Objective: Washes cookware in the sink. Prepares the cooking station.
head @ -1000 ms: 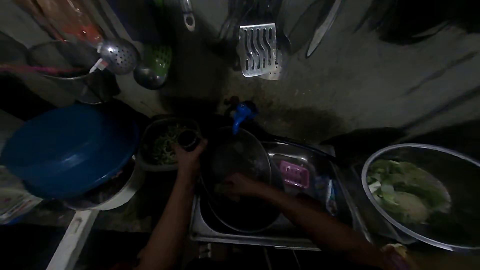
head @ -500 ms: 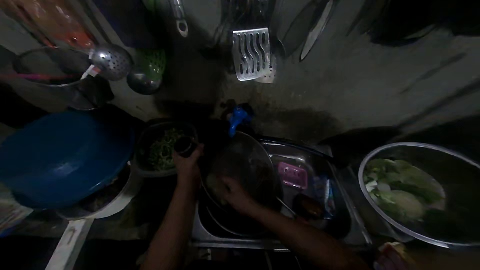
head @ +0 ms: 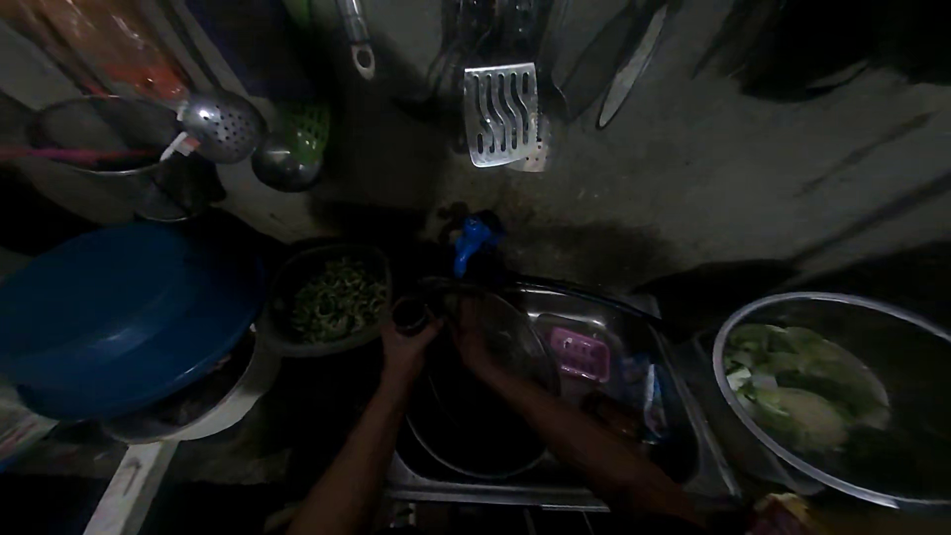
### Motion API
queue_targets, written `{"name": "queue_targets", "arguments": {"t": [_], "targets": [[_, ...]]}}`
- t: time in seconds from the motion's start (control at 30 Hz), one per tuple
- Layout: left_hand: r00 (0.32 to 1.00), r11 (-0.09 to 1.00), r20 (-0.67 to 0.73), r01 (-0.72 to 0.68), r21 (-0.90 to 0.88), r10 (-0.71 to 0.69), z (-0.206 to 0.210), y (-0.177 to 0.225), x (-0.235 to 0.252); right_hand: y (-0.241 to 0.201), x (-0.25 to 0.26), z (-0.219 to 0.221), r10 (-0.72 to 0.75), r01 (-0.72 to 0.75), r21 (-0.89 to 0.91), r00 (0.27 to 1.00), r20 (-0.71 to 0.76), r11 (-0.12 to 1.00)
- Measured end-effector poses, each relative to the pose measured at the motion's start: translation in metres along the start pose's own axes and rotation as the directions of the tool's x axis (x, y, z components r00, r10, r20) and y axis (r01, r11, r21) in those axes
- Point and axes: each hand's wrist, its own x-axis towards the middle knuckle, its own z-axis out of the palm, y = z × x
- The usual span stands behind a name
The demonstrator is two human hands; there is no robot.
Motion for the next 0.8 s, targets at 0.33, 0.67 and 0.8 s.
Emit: {"name": "queue_targets", "arguments": {"t": [0.33, 0.67, 0.8], "targets": [[0.995, 0.983, -0.085, -0.035, 0.178, 0.051, -0.017, 0.024, 0.012, 0.072, -0.061, -0.079, 0.018, 0.242, -0.507, 0.890, 0.455, 0.827], [0.999, 1.000, -0.047, 0.000, 0.006, 0.000, -0.010, 0.011, 0.009, -0.024, -0.051, -0.014, -0.214, 0.253, -0.068, 0.909, 0.357, 0.965], [0.993, 1.000, -0.117, 0.004, -0.029, -0.007, -0.036, 0.017, 0.018, 0.014, -0.074, -0.059, -0.241, 0.431, -0.156, 0.729, 0.641, 0.889]]}}
